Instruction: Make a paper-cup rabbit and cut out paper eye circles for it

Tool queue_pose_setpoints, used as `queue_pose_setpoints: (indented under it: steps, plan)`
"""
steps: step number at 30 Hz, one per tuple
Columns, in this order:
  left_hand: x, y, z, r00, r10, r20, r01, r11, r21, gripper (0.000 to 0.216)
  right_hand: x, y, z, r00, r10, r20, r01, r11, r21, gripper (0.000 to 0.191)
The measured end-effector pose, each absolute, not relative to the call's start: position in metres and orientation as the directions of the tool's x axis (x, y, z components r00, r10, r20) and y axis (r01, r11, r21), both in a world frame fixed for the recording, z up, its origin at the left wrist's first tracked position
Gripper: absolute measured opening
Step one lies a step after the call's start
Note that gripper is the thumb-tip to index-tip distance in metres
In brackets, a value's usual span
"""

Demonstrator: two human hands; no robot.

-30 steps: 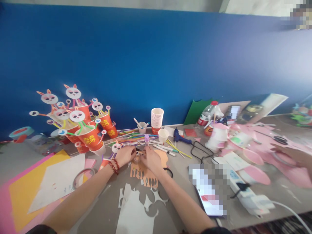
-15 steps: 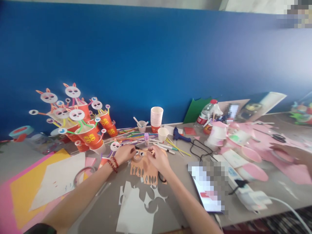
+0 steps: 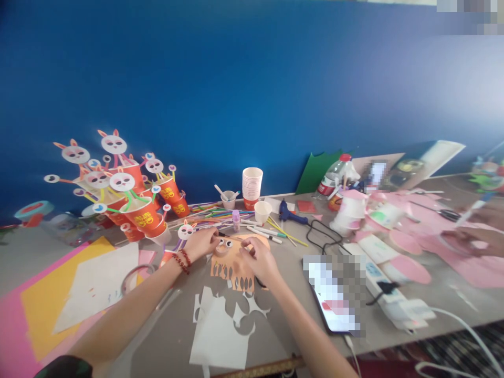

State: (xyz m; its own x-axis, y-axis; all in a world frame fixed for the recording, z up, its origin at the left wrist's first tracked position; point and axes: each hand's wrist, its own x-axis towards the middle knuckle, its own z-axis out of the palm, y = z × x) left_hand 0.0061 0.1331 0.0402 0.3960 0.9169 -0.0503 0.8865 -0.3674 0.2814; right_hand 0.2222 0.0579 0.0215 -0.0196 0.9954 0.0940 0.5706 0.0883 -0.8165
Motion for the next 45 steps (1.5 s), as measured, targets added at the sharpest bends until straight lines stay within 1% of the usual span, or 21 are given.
queue_pose_setpoints:
  steps: [4, 8, 13, 15, 17, 19, 21, 23, 26, 28, 30, 36, 38, 42, 45]
  plan:
    - [0.006, 0.135, 0.044, 0.411, 0.912, -0.002, 0.867, -0.39, 0.311, 0.017, 0.223, 0.055, 0.021, -0.022, 0.995, 0.094, 0.556, 0.09, -0.826, 0.013]
    - [0.007, 0.128, 0.057, 0.469, 0.882, 0.039, 0.814, -0.449, 0.368, 0.013, 0.223, 0.047, 0.018, -0.059, 0.996, 0.073, 0.553, 0.093, -0.828, 0.012]
    - [-0.004, 0.091, 0.074, 0.565, 0.823, 0.066, 0.722, -0.531, 0.444, 0.012, 0.227, 0.02, 0.016, -0.181, 0.982, 0.048, 0.557, 0.143, -0.818, 0.024]
    - [-0.013, 0.068, 0.074, 0.614, 0.788, 0.047, 0.681, -0.56, 0.471, 0.013, 0.231, 0.005, 0.018, -0.209, 0.977, 0.05, 0.586, 0.166, -0.793, 0.026]
    - [-0.025, 0.045, 0.067, 0.688, 0.724, 0.046, 0.619, -0.619, 0.484, 0.017, 0.236, -0.01, 0.021, -0.234, 0.971, 0.055, 0.632, 0.195, -0.75, 0.024]
    - [-0.036, 0.024, 0.056, 0.761, 0.648, 0.036, 0.565, -0.689, 0.454, 0.025, 0.239, -0.025, 0.024, -0.319, 0.945, 0.074, 0.658, 0.277, -0.701, 0.016]
    - [-0.045, 0.007, 0.044, 0.78, 0.625, 0.001, 0.57, -0.712, 0.41, 0.035, 0.239, -0.036, 0.028, -0.42, 0.903, 0.091, 0.663, 0.374, -0.648, 0.009]
    - [-0.054, -0.002, 0.035, 0.756, 0.654, -0.01, 0.612, -0.701, 0.367, 0.038, 0.237, -0.044, 0.031, -0.486, 0.87, 0.081, 0.676, 0.433, -0.596, 0.01]
    - [-0.065, -0.007, 0.025, 0.683, 0.73, 0.009, 0.69, -0.65, 0.32, 0.038, 0.23, -0.048, 0.034, -0.533, 0.846, 0.009, 0.719, 0.458, -0.522, 0.02]
    - [-0.072, -0.006, 0.02, 0.644, 0.764, 0.032, 0.72, -0.62, 0.311, 0.038, 0.225, -0.048, 0.033, -0.545, 0.837, -0.041, 0.75, 0.465, -0.47, 0.029]
    - [-0.078, -0.005, 0.017, 0.621, 0.782, 0.058, 0.732, -0.604, 0.314, 0.039, 0.221, -0.046, 0.032, -0.539, 0.839, -0.075, 0.775, 0.459, -0.435, 0.032]
    - [-0.082, -0.005, 0.012, 0.546, 0.831, 0.108, 0.775, -0.55, 0.311, 0.039, 0.218, -0.04, 0.03, -0.52, 0.846, -0.115, 0.788, 0.423, -0.448, 0.018]
    - [-0.082, -0.005, 0.011, 0.513, 0.851, 0.111, 0.797, -0.52, 0.306, 0.04, 0.219, -0.04, 0.03, -0.516, 0.848, -0.123, 0.789, 0.414, -0.455, 0.017]
    - [-0.082, -0.003, 0.01, 0.442, 0.886, 0.138, 0.836, -0.463, 0.294, 0.043, 0.219, -0.04, 0.03, -0.496, 0.859, -0.124, 0.795, 0.393, -0.462, 0.022]
    - [-0.082, -0.002, 0.01, 0.405, 0.897, 0.178, 0.842, -0.442, 0.309, 0.043, 0.218, -0.039, 0.031, -0.498, 0.859, -0.118, 0.791, 0.394, -0.468, 0.019]
